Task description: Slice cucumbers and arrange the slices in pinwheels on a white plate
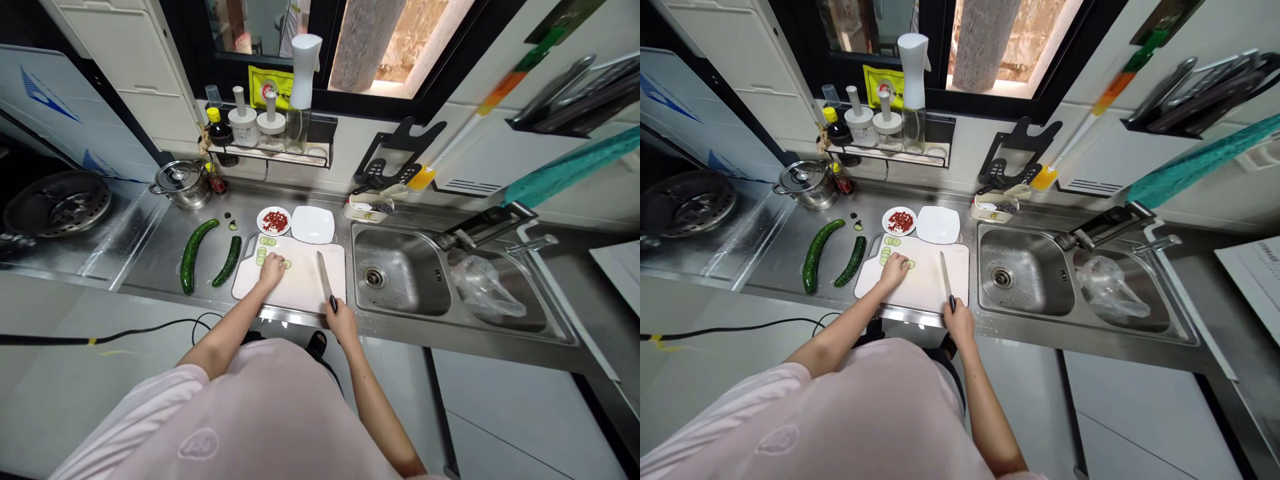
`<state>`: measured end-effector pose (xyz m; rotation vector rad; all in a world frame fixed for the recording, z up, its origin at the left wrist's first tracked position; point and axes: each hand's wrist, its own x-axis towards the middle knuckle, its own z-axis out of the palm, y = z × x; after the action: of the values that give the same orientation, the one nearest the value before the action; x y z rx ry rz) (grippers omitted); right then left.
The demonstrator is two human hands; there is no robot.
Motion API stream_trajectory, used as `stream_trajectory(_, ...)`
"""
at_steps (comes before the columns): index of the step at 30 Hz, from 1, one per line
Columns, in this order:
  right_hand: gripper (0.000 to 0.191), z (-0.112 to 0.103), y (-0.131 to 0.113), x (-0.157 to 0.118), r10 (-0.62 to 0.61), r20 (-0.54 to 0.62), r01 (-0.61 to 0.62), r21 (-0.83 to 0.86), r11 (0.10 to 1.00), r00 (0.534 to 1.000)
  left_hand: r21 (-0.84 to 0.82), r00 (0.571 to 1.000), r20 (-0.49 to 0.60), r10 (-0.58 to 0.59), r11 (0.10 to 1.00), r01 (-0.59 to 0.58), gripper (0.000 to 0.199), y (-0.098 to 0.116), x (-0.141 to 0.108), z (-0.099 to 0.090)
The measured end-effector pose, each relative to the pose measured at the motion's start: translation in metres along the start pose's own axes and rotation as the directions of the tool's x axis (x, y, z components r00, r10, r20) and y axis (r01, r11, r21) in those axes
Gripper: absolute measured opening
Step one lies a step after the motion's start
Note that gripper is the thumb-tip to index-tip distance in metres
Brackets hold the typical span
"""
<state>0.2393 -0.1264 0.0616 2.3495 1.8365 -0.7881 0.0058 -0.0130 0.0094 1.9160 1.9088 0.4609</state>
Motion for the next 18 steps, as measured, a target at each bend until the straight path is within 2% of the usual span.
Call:
stream_trajectory(6, 0.043, 0.004, -0.003, 0.005, 0.021, 0.011, -0.021, 0.004, 1.0, 1.0, 0.017, 0.999, 0.015, -0.037, 0.999, 0.037, 0.024, 0.004, 0.0, -0.003)
stream_trajectory(11, 0.043, 0.011, -0.008, 0.008, -0.011, 0.01, 0.011, 0.029, 1.0, 1.0, 0.002, 0.999, 0.02, -0.035, 0.999, 0.035, 0.021, 0.004, 0.002, -0.003)
stream_trajectory(18, 0.043, 0.01, -0.016, 0.009, -0.005, 0.038, 0.005, 0.001, 1.0, 0.999, -0.022, 0.992, 0.049, -0.118, 0.993, 0.119, 0.011, 0.006, 0.014, -0.003)
